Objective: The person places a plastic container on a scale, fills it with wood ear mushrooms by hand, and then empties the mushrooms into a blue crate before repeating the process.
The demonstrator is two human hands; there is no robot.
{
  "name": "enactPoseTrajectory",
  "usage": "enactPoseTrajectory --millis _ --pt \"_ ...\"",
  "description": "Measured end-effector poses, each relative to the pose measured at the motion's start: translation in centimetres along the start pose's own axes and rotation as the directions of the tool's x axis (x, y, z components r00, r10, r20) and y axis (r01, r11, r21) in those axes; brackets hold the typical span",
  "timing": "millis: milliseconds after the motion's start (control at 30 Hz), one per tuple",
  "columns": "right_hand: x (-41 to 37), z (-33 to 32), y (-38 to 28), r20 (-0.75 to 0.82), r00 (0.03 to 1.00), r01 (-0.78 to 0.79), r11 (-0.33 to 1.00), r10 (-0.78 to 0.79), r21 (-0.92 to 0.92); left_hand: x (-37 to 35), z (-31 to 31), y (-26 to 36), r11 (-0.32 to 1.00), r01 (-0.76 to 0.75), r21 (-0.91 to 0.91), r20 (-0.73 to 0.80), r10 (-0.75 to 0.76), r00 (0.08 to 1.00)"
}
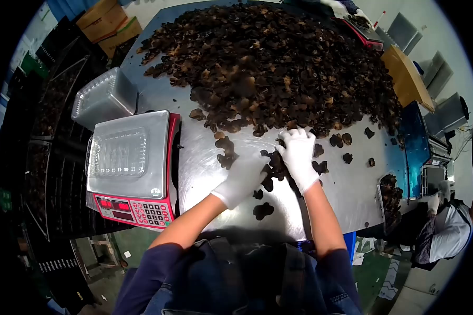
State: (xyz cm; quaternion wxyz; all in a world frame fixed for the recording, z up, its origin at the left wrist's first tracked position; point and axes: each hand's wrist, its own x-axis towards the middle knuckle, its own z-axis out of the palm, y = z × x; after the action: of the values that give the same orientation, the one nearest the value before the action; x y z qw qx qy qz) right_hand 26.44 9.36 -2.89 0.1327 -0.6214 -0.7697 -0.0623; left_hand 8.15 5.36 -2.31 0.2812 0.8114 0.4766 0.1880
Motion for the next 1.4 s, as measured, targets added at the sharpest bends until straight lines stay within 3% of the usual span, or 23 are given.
enactPoseTrajectory --millis 33,67,100,167,233,267,300,367,433,467,500,567,633,767,833,900,967,1000,1100,1200,1300,1333,1400 --pt "0.9 1.4 -0.1 0.115 0.993 0.041 0.990 -0.026 -0.131 -0.5 -0.7 0.3 1.000 -0.001 0.004 0.001 0.001 1.000" --pt "1.7 1.3 -0.4 -0.018 0.995 0.099 0.983 -0.103 -0.157 -0.9 -1.5 0.6 1.000 -0.010 0.011 -0.008 0.010 1.000" --pt "1.0 0.5 0.1 -0.017 0.995 0.090 0.983 -0.094 -0.160 -1.3 -2.0 0.6 1.000 -0.022 0.013 -0.014 0.022 1.000" --pt "-1.6 -3.5 0.7 -0.271 0.959 0.135 0.976 -0.085 0.171 -1.6 -2.6 -0.4 0.999 0.014 -0.029 0.015 -0.014 1.000" --pt "-6.7 -8.5 2.3 -0.225 0.973 0.011 0.963 0.052 0.270 -2.2 -2.4 -1.4 0.973 0.180 0.145 -0.400 -0.108 0.910" --pt "-9.9 -11.1 3.6 -0.030 0.995 -0.083 0.962 0.095 0.261 -2.2 -2.2 -2.1 0.960 0.249 0.128 -0.392 -0.181 0.902" --pt "-13.4 -12.2 5.6 0.030 0.997 -0.076 0.967 0.071 0.242 -2.2 -1.7 -2.9 0.942 0.316 0.112 -0.384 -0.252 0.888" --pt "-18.9 -15.1 8.2 0.402 0.883 -0.354 0.905 0.242 0.234 -2.3 0.0 -3.9 0.939 0.327 0.107 -0.367 -0.269 0.890" --pt "-24.0 -13.7 11.3 0.435 0.809 -0.332 0.918 0.396 -0.218 -2.7 1.4 -3.3 0.968 0.246 -0.043 -0.225 -0.250 0.942" --pt "-24.6 -13.4 12.2 0.498 0.722 -0.404 0.877 0.480 -0.260 -3.4 1.0 -2.2 0.988 0.143 -0.059 -0.208 -0.152 0.966" --pt "-23.9 -13.1 11.7 0.499 0.719 -0.408 0.875 0.484 -0.262 -4.0 1.1 -1.2 0.988 0.141 -0.060 -0.203 -0.150 0.968" --pt "-20.8 -11.9 9.6 0.126 0.899 -0.429 0.902 0.420 0.053 -5.1 1.4 0.5 0.991 0.080 -0.106 -0.108 -0.091 0.990" --pt "-16.8 -8.9 7.5 -0.069 0.897 -0.411 0.881 0.437 0.235 -5.3 0.9 1.5 0.988 0.090 -0.123 -0.087 -0.101 0.991" --pt "-12.0 -3.6 3.4 -0.004 0.925 -0.358 0.875 0.380 0.327 -3.7 1.0 1.6 0.995 0.063 0.073 -0.152 -0.051 0.987" --pt "-13.1 -1.7 1.6 0.017 0.981 -0.190 0.944 0.193 0.268 -1.9 1.3 1.3 0.991 0.013 0.132 -0.191 0.012 0.982" --pt "-14.0 -3.6 0.1 0.066 0.987 -0.158 0.956 0.146 0.249 0.3 1.6 1.1 0.994 -0.015 0.106 -0.047 0.021 0.999" --pt "-13.8 -4.9 1.4 0.001 0.971 -0.214 0.869 0.238 0.447 2.4 2.4 1.3 0.995 -0.073 0.069 -0.090 0.079 0.993" --pt "-12.6 -4.9 2.4 -0.163 0.948 -0.161 0.855 0.272 0.493 3.8 3.1 1.6 0.993 -0.103 0.049 -0.099 0.108 0.989" --pt "-7.2 -3.4 7.3 -0.130 0.957 -0.178 0.880 0.259 0.439 7.3 4.8 2.6 0.982 -0.186 0.025 -0.096 0.187 0.978" --pt "-2.9 -1.0 7.7 0.020 0.939 -0.333 0.892 0.344 0.307 7.7 4.6 3.6 0.968 -0.248 -0.020 0.025 0.249 0.968" --pt "-3.6 0.8 8.4 0.024 0.940 -0.328 0.878 0.341 0.350 4.9 4.3 3.6 0.938 -0.336 -0.092 0.014 0.338 0.941" --pt "-4.8 0.9 8.3 -0.068 0.946 -0.272 0.890 0.318 0.366 3.5 3.5 3.7 0.928 -0.354 -0.112 -0.023 0.354 0.935" --pt "-7.7 -1.4 8.0 0.046 0.945 -0.308 0.829 0.325 0.466 0.6 2.0 3.3 0.919 -0.370 -0.135 -0.056 0.366 0.929"
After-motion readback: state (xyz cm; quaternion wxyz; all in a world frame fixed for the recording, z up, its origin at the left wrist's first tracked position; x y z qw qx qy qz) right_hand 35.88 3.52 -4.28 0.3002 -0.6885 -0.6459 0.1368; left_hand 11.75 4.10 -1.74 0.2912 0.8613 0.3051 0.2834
